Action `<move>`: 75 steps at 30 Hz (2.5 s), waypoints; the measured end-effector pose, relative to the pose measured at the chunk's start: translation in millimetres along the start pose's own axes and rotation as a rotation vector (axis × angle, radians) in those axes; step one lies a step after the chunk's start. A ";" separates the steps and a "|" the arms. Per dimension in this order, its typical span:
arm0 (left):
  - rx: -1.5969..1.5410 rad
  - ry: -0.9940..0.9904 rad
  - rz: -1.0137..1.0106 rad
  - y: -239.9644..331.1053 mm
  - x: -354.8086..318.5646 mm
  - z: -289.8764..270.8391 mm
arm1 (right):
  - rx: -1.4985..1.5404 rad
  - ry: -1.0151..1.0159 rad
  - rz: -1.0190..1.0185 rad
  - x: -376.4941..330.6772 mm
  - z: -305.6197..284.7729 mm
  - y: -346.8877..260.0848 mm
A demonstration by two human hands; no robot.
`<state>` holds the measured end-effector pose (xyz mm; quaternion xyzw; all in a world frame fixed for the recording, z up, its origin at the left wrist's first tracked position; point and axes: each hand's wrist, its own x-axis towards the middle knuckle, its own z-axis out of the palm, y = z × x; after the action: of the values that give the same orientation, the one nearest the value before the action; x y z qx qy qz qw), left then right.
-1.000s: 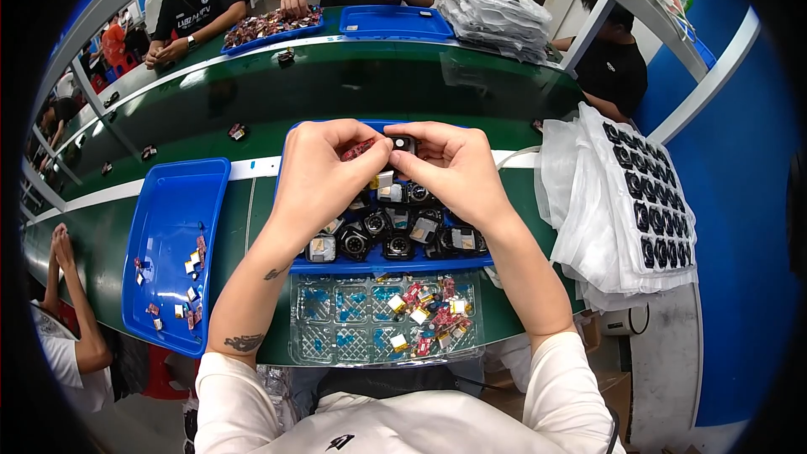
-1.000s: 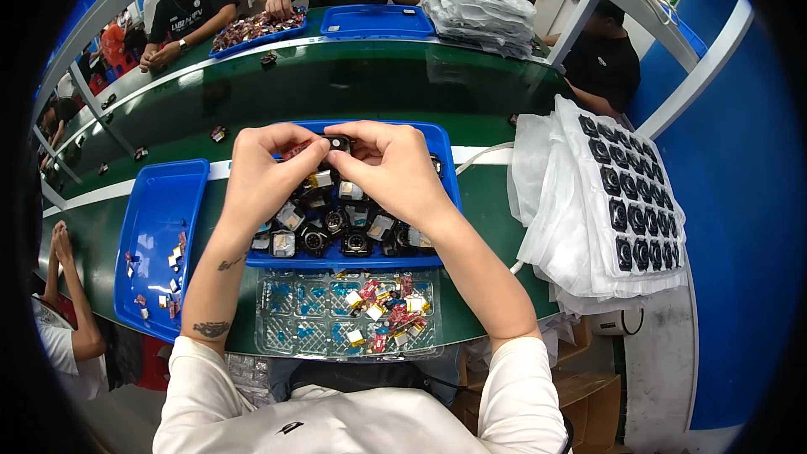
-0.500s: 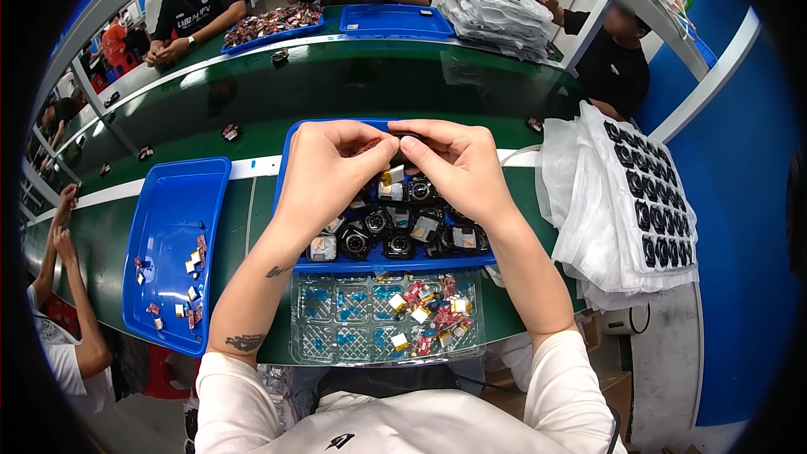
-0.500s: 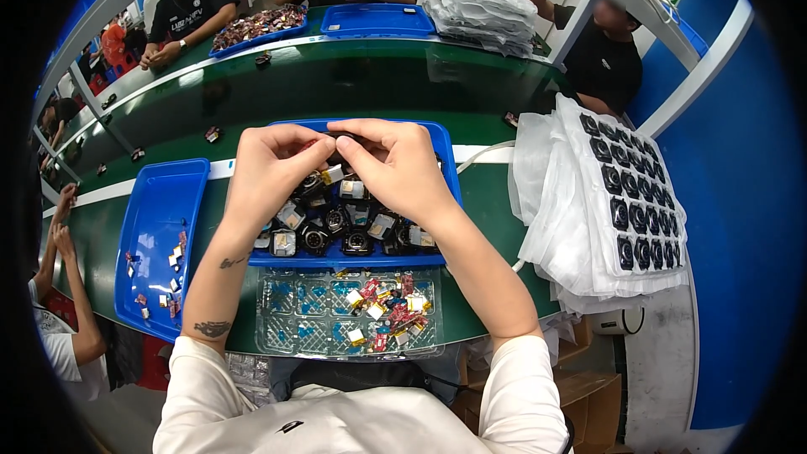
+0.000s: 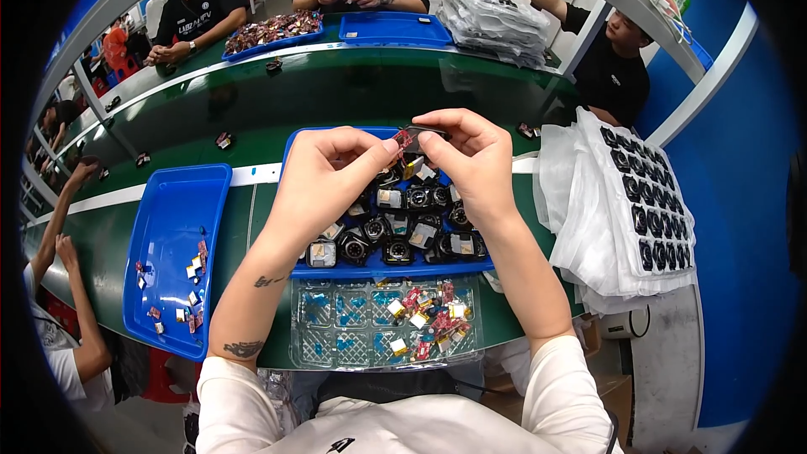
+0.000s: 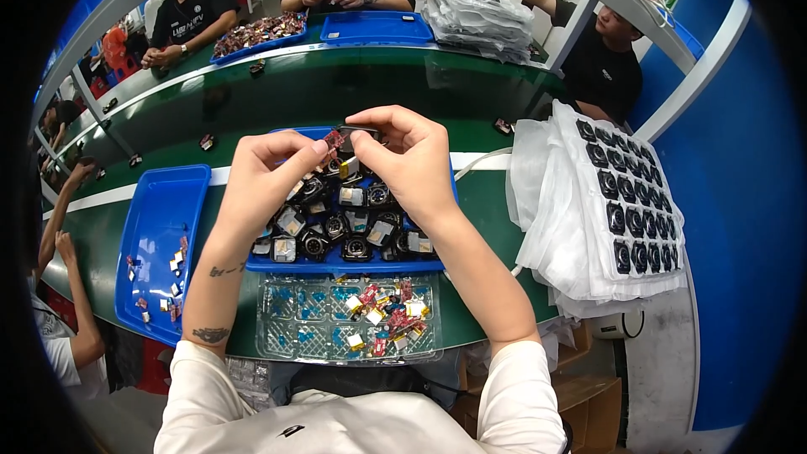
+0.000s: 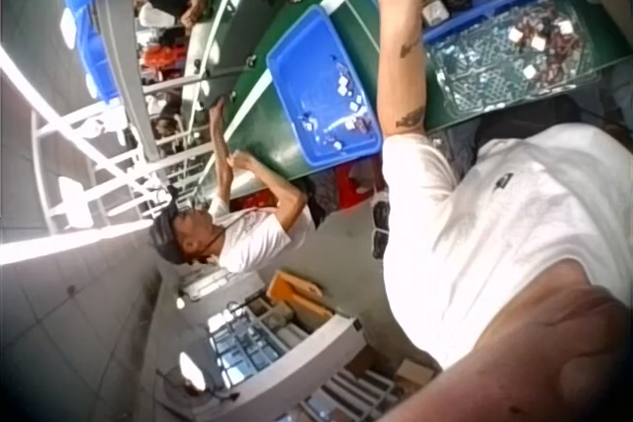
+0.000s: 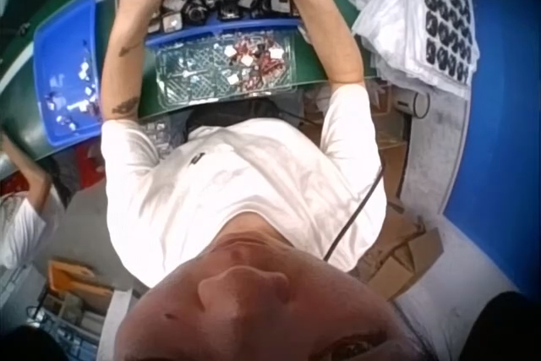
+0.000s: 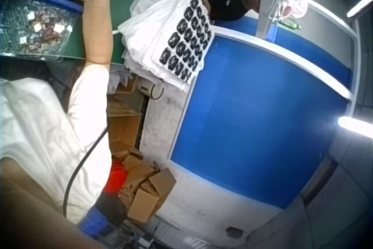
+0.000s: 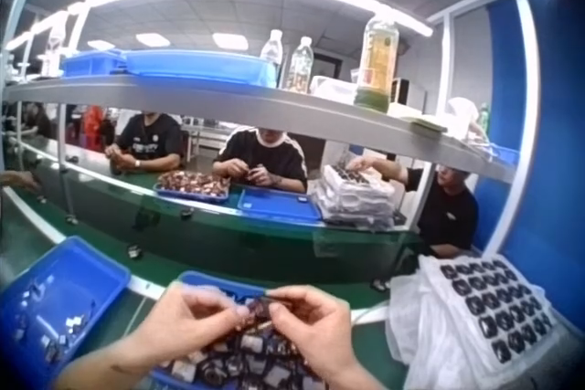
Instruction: Manually assembling small electronic modules by inserting small chips/sensors into housing units at a factory production line.
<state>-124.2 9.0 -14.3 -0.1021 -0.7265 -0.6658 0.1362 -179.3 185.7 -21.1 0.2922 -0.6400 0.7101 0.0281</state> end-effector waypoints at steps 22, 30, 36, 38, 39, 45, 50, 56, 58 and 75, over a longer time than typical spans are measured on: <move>-0.055 0.060 0.039 -9.7 1.7 18.5 | -0.153 -0.011 -0.159 -2.5 -1.9 -13.1; 0.579 0.234 -0.050 -41.1 76.8 -18.5 | 0.159 -0.217 -0.419 -16.8 -48.2 -71.1; 1.029 0.187 -0.554 -129.2 157.0 -39.0 | 0.413 -0.850 -0.758 -65.8 -71.3 -139.8; 1.151 0.196 -0.728 -144.2 162.9 -49.0 | 0.330 -0.617 -0.766 -100.1 -55.7 -145.2; 1.171 0.176 -0.778 -150.2 162.1 -50.3 | 0.245 -0.501 -0.743 -120.1 -55.2 -147.9; 1.233 0.118 -0.559 -141.0 157.2 -55.3 | 0.229 -0.433 -0.902 -132.6 -96.4 -142.7; 0.848 -0.233 0.257 -44.7 53.9 31.7 | 0.427 -0.785 -0.818 -130.8 -113.8 -139.7; 0.870 -0.608 0.441 -19.3 -63.3 45.5 | 0.199 -0.655 -0.861 -120.8 -81.5 -141.5; 0.968 -0.638 0.464 -34.0 -76.7 43.5 | 0.064 -0.687 -0.903 -110.3 -69.2 -152.0; 0.927 -0.565 0.456 -76.4 -93.9 48.1 | -0.287 -0.983 -0.854 -60.0 -45.2 -157.4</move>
<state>-63.9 52.9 -121.1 -0.3590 -0.9095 -0.1798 0.1075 -81.6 275.8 91.9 0.8033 -0.4945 0.3282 0.0505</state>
